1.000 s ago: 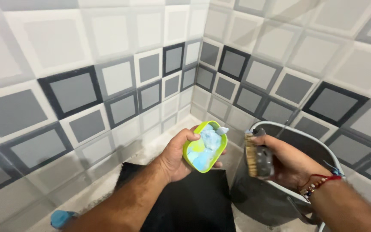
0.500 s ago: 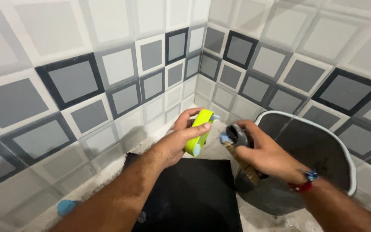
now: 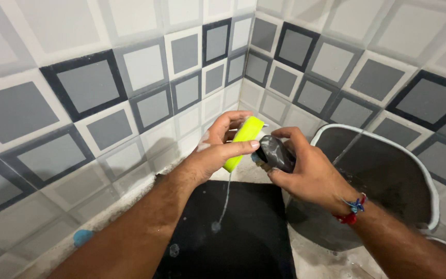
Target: The person washes a striped bath mat on a tiled floor. They pour water from a bucket onto the mat, scrub it with a brush and soap, rinse it repeatedly, and flip it to clean both sides.
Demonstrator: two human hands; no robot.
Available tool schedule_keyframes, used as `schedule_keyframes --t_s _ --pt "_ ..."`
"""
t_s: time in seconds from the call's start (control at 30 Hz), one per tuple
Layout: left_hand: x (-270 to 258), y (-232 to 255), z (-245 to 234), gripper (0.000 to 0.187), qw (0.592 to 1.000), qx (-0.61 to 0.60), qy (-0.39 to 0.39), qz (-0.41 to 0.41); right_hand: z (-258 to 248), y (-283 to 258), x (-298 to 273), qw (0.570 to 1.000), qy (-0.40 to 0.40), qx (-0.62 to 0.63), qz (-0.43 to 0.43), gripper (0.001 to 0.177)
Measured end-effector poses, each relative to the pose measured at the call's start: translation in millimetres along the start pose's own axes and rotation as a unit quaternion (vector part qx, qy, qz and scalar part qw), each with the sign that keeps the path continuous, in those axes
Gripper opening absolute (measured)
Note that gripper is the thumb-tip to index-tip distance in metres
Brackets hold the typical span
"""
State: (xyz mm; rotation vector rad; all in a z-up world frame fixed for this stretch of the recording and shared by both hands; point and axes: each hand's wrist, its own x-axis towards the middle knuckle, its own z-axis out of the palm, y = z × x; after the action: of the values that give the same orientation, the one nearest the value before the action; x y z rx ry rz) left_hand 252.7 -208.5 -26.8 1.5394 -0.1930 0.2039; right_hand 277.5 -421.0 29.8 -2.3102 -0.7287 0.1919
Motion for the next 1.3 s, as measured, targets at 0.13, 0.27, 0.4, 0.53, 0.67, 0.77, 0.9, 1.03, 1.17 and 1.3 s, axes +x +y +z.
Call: schedule_keyframes --t_s 0.13,0.27,0.4,0.53,0.67,0.77,0.9,1.03,1.17,1.3 --pt "-0.9 -4.3 -4.5 0.075 1.000 -0.008 0.004 -0.014 2.8 -1.9 1.3 1.000 -0.008 0.002 0.010 0.077" --pt "1.2 -7.7 -4.4 0.071 0.996 -0.071 0.019 -0.043 6.0 -1.0 5.1 1.000 -0.005 0.012 -0.004 0.076" --pt "3.0 -6.2 -5.4 0.069 0.985 -0.149 0.046 -0.073 8.9 1.6 7.0 0.999 -0.024 -0.003 0.041 0.074" --pt "1.8 -5.0 -9.4 0.069 0.978 -0.184 0.053 -0.082 11.1 3.8 8.4 1.000 0.010 -0.010 -0.012 0.071" --pt "2.2 -8.7 -9.5 0.067 0.977 -0.191 0.052 -0.073 13.8 5.2 7.3 0.995 0.040 -0.017 -0.087 0.068" --pt "4.1 -11.5 -0.2 0.062 0.963 -0.248 0.066 -0.084 20.5 3.4 2.8 0.983 0.066 -0.090 -0.143 0.062" --pt "7.0 -14.5 20.3 0.057 0.938 -0.318 0.115 -0.076 36.1 -4.8 -1.2 0.950 0.114 -0.173 -0.235 0.056" --pt "2.9 -19.2 24.5 0.059 0.923 -0.338 0.168 -0.077 33.5 -14.3 1.8 0.983 0.021 -0.130 -0.125 0.047" --pt "-2.6 -22.5 28.2 0.060 0.923 -0.331 0.175 -0.092 19.4 -10.1 11.5 0.992 -0.117 0.012 0.039 0.041" --pt "-2.2 -17.8 29.1 0.060 0.928 -0.327 0.153 -0.092 10.7 12.7 23.6 0.979 -0.090 0.177 0.037 0.040"
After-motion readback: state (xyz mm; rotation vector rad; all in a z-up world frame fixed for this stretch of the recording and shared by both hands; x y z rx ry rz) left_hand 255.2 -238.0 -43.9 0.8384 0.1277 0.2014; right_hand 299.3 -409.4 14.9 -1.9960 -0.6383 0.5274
